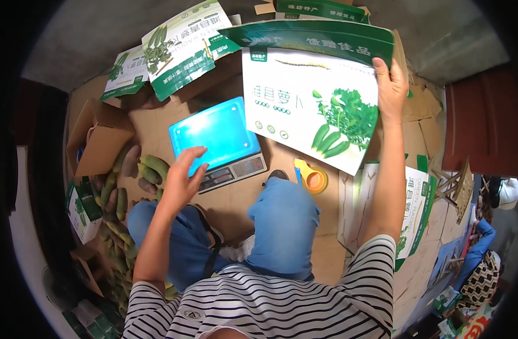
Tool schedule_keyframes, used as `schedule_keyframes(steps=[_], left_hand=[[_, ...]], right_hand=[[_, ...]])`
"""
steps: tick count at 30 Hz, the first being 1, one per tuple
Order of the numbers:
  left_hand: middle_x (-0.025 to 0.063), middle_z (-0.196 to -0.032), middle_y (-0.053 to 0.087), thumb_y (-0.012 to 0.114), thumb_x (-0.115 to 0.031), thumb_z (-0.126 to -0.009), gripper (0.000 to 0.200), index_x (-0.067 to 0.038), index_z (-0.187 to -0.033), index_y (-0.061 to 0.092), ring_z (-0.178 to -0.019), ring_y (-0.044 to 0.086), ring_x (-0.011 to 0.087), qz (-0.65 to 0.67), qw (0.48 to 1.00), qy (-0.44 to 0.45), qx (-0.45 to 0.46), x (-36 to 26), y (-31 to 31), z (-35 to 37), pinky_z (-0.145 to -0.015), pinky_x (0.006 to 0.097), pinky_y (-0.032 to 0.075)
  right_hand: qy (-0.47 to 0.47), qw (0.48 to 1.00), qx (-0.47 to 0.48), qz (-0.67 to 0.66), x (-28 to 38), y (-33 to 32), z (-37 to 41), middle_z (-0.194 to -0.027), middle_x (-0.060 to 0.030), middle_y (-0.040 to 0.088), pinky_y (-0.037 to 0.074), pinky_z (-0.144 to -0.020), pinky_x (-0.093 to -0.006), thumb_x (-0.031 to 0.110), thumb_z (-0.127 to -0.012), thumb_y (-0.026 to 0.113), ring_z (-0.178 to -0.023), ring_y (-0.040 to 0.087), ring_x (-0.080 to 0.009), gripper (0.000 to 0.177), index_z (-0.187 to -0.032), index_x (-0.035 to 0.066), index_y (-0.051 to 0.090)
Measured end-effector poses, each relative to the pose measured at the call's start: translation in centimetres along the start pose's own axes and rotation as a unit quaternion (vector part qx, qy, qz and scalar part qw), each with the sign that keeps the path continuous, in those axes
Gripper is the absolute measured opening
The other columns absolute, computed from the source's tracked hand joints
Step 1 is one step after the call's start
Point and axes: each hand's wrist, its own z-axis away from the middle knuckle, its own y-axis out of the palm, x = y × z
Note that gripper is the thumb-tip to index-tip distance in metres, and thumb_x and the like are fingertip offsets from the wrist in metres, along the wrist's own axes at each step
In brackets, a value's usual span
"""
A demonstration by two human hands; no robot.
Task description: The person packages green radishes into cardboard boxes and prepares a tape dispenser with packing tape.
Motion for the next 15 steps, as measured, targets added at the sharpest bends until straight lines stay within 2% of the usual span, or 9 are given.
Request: schedule_keyframes(steps=[1, 3, 5, 7, 9, 10, 11, 13, 15], left_hand=[[0.0138, -0.119, 0.060, 0.066, -0.009, -0.086, 0.037, -0.004, -0.121, 0.056, -0.109, 0.058, 0.0283, 0.037, 0.999, -0.019, -0.022, 0.3, -0.5, -0.6, -0.091, 0.0370, 0.046], [0.0166, -0.125, 0.057, 0.071, -0.018, -0.084, 0.051, -0.002, -0.128, 0.051, -0.116, 0.055, 0.0294, 0.169, 0.975, -0.058, -0.131, 1.6, -2.0, -2.8, -0.095, 0.0413, 0.044], [0.0157, -0.134, 0.052, 0.076, -0.027, -0.081, 0.070, -0.001, -0.136, 0.042, -0.125, 0.049, 0.0271, 0.121, 0.965, 0.009, -0.234, 1.0, -5.8, -6.1, -0.102, 0.0438, 0.039], [0.0160, -0.136, 0.049, 0.077, -0.034, -0.078, 0.080, -0.001, -0.140, 0.038, -0.129, 0.045, 0.0274, 0.119, 0.954, 0.041, -0.273, 1.6, -9.1, -8.7, -0.107, 0.0445, 0.032], [0.0141, -0.135, 0.051, 0.076, -0.034, -0.080, 0.075, -0.002, -0.138, 0.042, -0.130, 0.043, 0.0257, 0.131, 0.958, 0.071, -0.245, 3.5, -12.5, -9.4, -0.109, 0.0447, 0.028], [0.0084, -0.127, 0.057, 0.072, -0.030, -0.085, 0.057, -0.002, -0.131, 0.051, -0.120, 0.050, 0.0199, 0.184, 0.965, 0.073, -0.170, 4.0, -14.1, -9.2, -0.102, 0.0377, 0.036], [0.0019, -0.114, 0.063, 0.066, -0.023, -0.091, 0.037, -0.003, -0.121, 0.059, -0.106, 0.055, 0.0111, 0.252, 0.957, 0.047, -0.135, 4.3, -14.6, -8.1, -0.091, 0.0278, 0.041], [-0.0008, -0.104, 0.065, 0.062, -0.020, -0.094, 0.027, -0.002, -0.114, 0.063, -0.093, 0.056, 0.0056, 0.319, 0.933, -0.005, -0.167, 5.4, -14.8, -6.4, -0.081, 0.0216, 0.043], [0.0002, -0.102, 0.066, 0.062, -0.020, -0.094, 0.026, -0.001, -0.111, 0.063, -0.091, 0.057, 0.0060, 0.375, 0.909, -0.032, -0.180, 6.7, -13.7, -4.6, -0.080, 0.0218, 0.044]], right_hand=[[0.007, 0.999, -0.002, -0.036, 0.7, -0.4, 0.0, -0.091, 0.0042, 0.063, 0.042, -0.070, -0.0181, 0.024, -0.094, 0.063, -0.079, 0.051, -0.0025, 0.025, -0.103, 0.000, 0.066], [0.016, 0.993, 0.013, -0.119, 1.6, -0.2, -0.1, -0.097, 0.0002, 0.065, 0.045, -0.074, -0.0202, 0.022, -0.094, 0.062, -0.083, 0.055, -0.0047, 0.026, -0.108, 0.001, 0.065], [0.047, 0.968, 0.018, -0.244, 3.8, 0.7, -0.5, -0.100, -0.0016, 0.066, 0.047, -0.077, -0.0216, 0.021, -0.095, 0.061, -0.085, 0.057, -0.0060, 0.025, -0.111, 0.002, 0.064], [0.040, 0.951, 0.041, -0.305, 3.6, 1.9, -0.7, -0.106, -0.0032, 0.066, 0.047, -0.084, -0.0234, 0.018, -0.096, 0.059, -0.092, 0.059, -0.0079, 0.023, -0.112, 0.003, 0.063], [0.052, 0.935, 0.035, -0.350, 4.3, 5.8, 0.0, -0.106, -0.0030, 0.066, 0.046, -0.085, -0.0235, 0.016, -0.096, 0.058, -0.094, 0.058, -0.0081, 0.021, -0.112, 0.003, 0.063], [0.057, 0.920, 0.067, -0.382, 4.1, 7.6, 0.4, -0.107, -0.0024, 0.066, 0.046, -0.086, -0.0234, 0.019, -0.096, 0.058, -0.096, 0.058, -0.0084, 0.023, -0.111, 0.002, 0.063], [0.075, 0.916, 0.076, -0.388, 4.0, 9.4, 0.9, -0.106, -0.0026, 0.066, 0.046, -0.085, -0.0235, 0.020, -0.096, 0.058, -0.094, 0.058, -0.0085, 0.024, -0.111, 0.002, 0.062], [0.114, 0.908, 0.094, -0.392, 4.1, 13.1, 2.1, -0.104, -0.0029, 0.066, 0.047, -0.083, -0.0236, 0.023, -0.096, 0.058, -0.091, 0.060, -0.0086, 0.026, -0.110, 0.002, 0.062], [0.160, 0.893, 0.137, -0.398, 2.9, 15.4, 3.3, -0.099, -0.0037, 0.067, 0.049, -0.078, -0.0228, 0.026, -0.096, 0.058, -0.086, 0.061, -0.0088, 0.026, -0.106, 0.002, 0.062]])
